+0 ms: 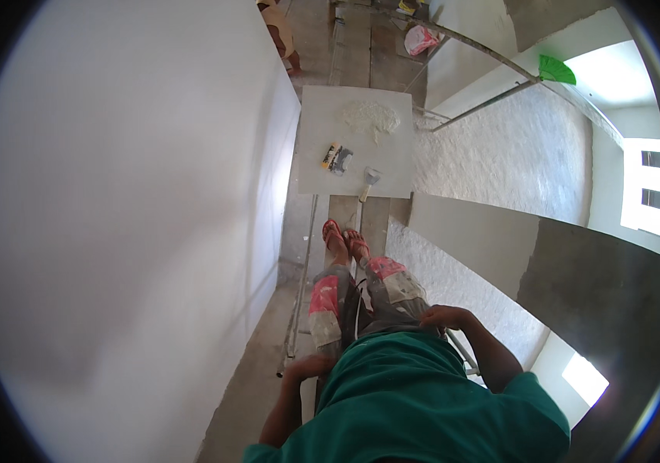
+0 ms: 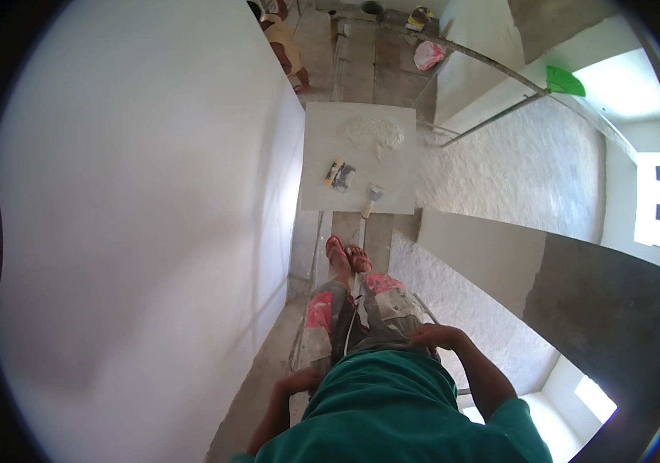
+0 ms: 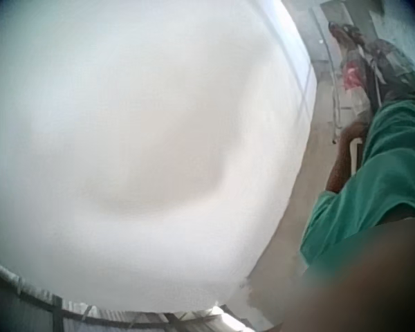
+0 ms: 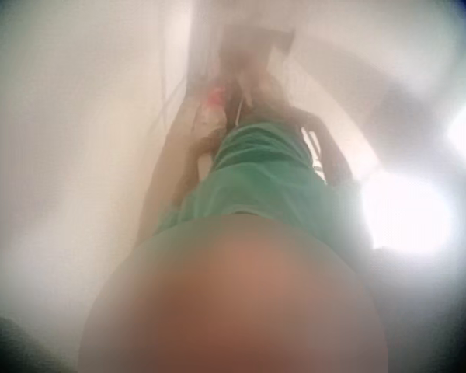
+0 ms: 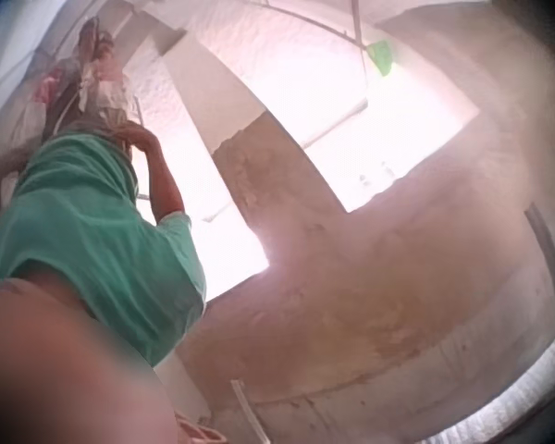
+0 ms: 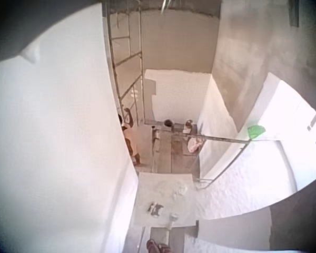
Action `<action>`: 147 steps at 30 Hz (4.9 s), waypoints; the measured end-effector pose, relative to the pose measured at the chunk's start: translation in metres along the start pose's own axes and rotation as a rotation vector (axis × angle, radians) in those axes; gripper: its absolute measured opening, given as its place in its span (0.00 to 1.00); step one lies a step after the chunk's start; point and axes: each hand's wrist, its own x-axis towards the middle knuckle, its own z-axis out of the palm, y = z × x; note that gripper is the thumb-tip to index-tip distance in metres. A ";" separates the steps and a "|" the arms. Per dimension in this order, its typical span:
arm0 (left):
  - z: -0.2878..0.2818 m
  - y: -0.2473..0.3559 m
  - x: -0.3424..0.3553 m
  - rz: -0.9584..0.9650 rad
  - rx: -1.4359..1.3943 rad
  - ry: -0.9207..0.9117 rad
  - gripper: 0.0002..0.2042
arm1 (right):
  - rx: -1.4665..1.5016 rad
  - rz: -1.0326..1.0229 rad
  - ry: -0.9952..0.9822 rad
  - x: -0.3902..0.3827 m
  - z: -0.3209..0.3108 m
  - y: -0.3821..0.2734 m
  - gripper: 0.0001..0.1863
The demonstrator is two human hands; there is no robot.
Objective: The person climbs a scaffold and uses a trowel and hawk to apply plaster to a wall. They repeatedly scoop plaster from the hawk and spread it across the wall surface, smoothing it with the trowel.
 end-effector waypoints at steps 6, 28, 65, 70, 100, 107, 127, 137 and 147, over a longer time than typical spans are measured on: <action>-0.060 0.037 0.039 -0.141 0.064 -0.242 0.17 | 0.213 -0.036 0.119 -0.007 0.028 0.040 0.14; -0.500 0.065 0.441 0.198 0.212 0.739 0.10 | 0.620 -0.207 0.873 0.465 -0.282 0.015 0.14; -0.443 0.236 0.299 0.797 -0.416 0.875 0.17 | 0.084 -0.541 1.149 0.316 -0.257 -0.180 0.18; -0.385 0.266 0.207 0.781 -0.295 0.837 0.13 | -0.055 -0.638 1.170 0.235 -0.219 -0.235 0.17; -0.170 0.280 -0.074 1.504 -0.845 1.375 0.18 | -0.479 -0.931 0.729 0.042 -0.009 -0.366 0.16; -0.153 0.275 -0.081 1.260 -0.507 1.514 0.14 | -0.696 -1.045 0.627 0.026 -0.009 -0.395 0.17; 0.018 0.190 -0.061 1.720 -1.758 1.484 0.14 | -0.992 -1.411 0.181 0.072 0.106 -0.395 0.18; 0.030 0.222 -0.059 1.823 -1.832 1.749 0.15 | -0.906 -1.660 -0.465 0.153 0.127 -0.409 0.26; 0.038 0.271 -0.088 1.927 -1.608 2.405 0.18 | -1.225 -1.974 -0.562 0.147 0.145 -0.508 0.16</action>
